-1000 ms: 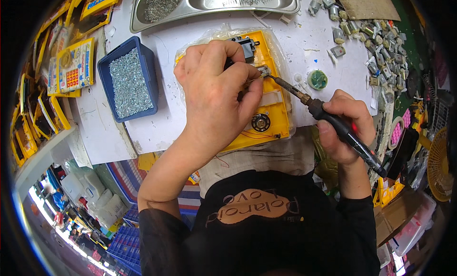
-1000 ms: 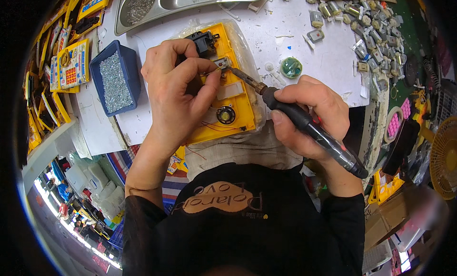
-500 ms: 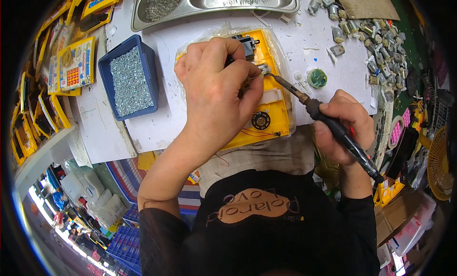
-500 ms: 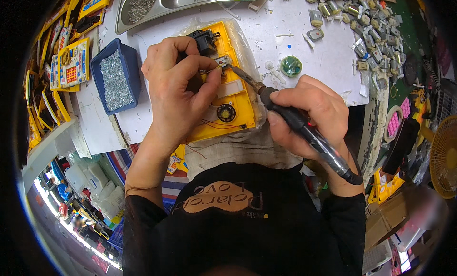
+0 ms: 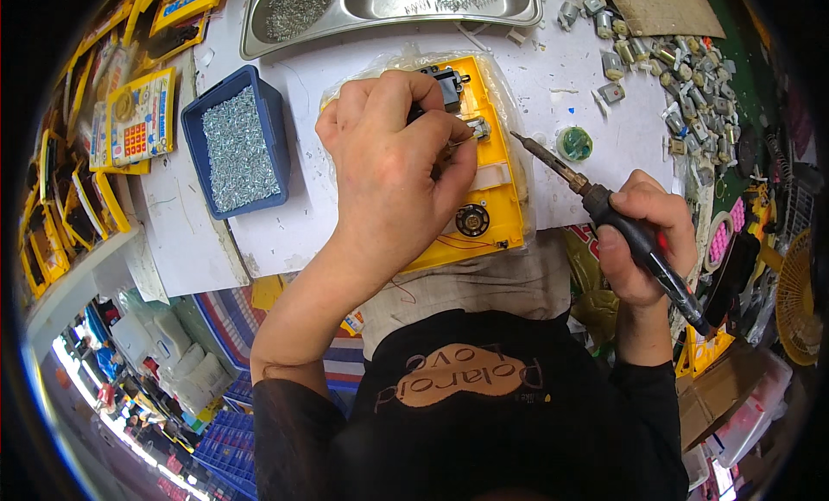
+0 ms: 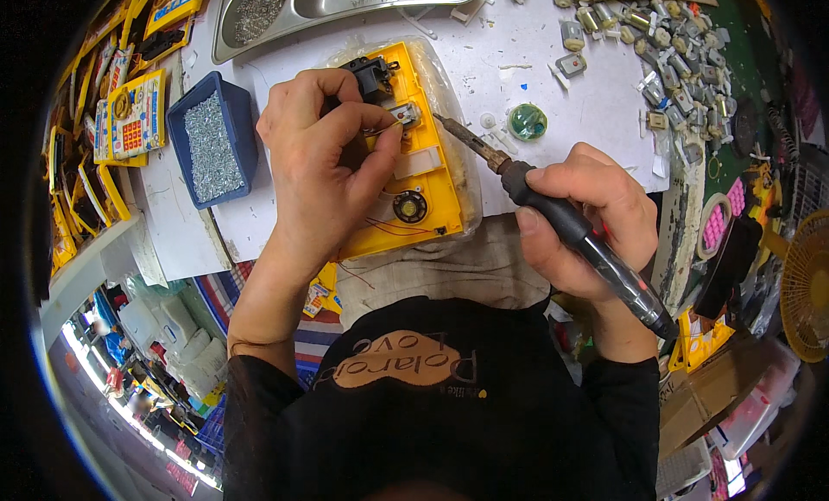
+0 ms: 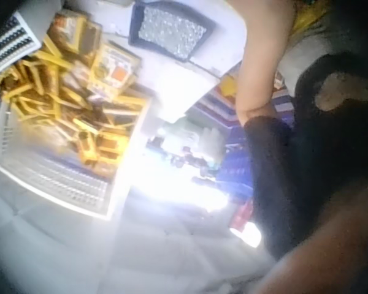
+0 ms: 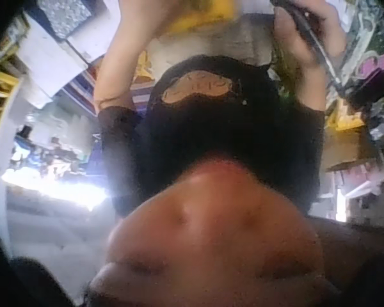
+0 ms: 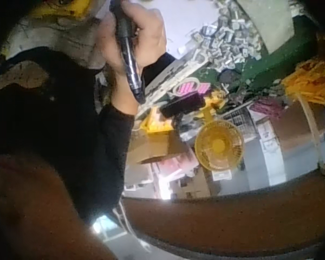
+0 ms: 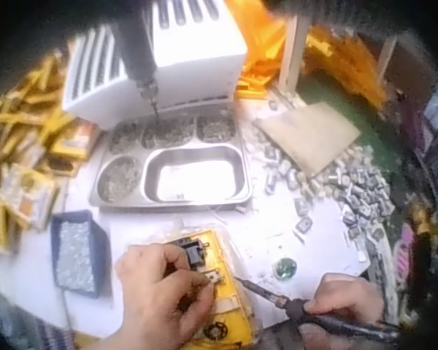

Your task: The person assembles the internal components of a toy electronics project by placing a motor and circuit board into a toy casing, securing them with screws using a power screwdriver, and then soldering wires to the circuit board with a soldering iron.

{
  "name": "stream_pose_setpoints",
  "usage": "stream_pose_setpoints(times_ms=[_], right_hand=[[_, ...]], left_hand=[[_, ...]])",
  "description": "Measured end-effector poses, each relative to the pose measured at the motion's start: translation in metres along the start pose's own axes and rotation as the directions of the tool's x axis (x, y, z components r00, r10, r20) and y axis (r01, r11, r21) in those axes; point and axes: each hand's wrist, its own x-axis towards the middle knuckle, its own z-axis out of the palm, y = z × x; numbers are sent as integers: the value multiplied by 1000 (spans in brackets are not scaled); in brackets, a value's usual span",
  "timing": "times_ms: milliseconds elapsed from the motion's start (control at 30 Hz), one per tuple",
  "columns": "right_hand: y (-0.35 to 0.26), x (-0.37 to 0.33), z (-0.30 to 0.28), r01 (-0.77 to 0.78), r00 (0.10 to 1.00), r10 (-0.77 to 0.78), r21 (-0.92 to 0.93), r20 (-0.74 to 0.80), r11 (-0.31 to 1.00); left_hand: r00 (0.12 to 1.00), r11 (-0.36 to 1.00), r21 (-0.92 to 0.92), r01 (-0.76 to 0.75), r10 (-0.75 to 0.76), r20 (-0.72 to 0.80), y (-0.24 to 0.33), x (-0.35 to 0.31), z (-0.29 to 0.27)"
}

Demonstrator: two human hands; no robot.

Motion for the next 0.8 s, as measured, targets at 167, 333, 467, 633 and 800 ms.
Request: stream_pose_setpoints(times_ms=[167, 333, 467, 633, 800], right_hand=[[-3, 4, -2, 39, 999, -40, -25, -3, 999], [-4, 6, -4, 69, 998, -69, -40, 11, 997], [-6, 6, -3, 58, 998, -58, -42, 10, 997], [-7, 6, -5, 59, 998, -58, -62, 21, 996], [-6, 7, -6, 57, 998, -55, -56, 34, 997]], left_hand=[[1000, 1000, 4, 7, -7, -2, 1, 0, 0], [1000, 1000, 9, 11, -11, 15, 1, 0, 0], [1000, 1000, 29, 9, -9, 26, 3, 0, -3], [998, 999, -7, 47, -47, 31, 3, 0, -1], [999, 999, -6, 35, -35, 24, 3, 0, -1]])
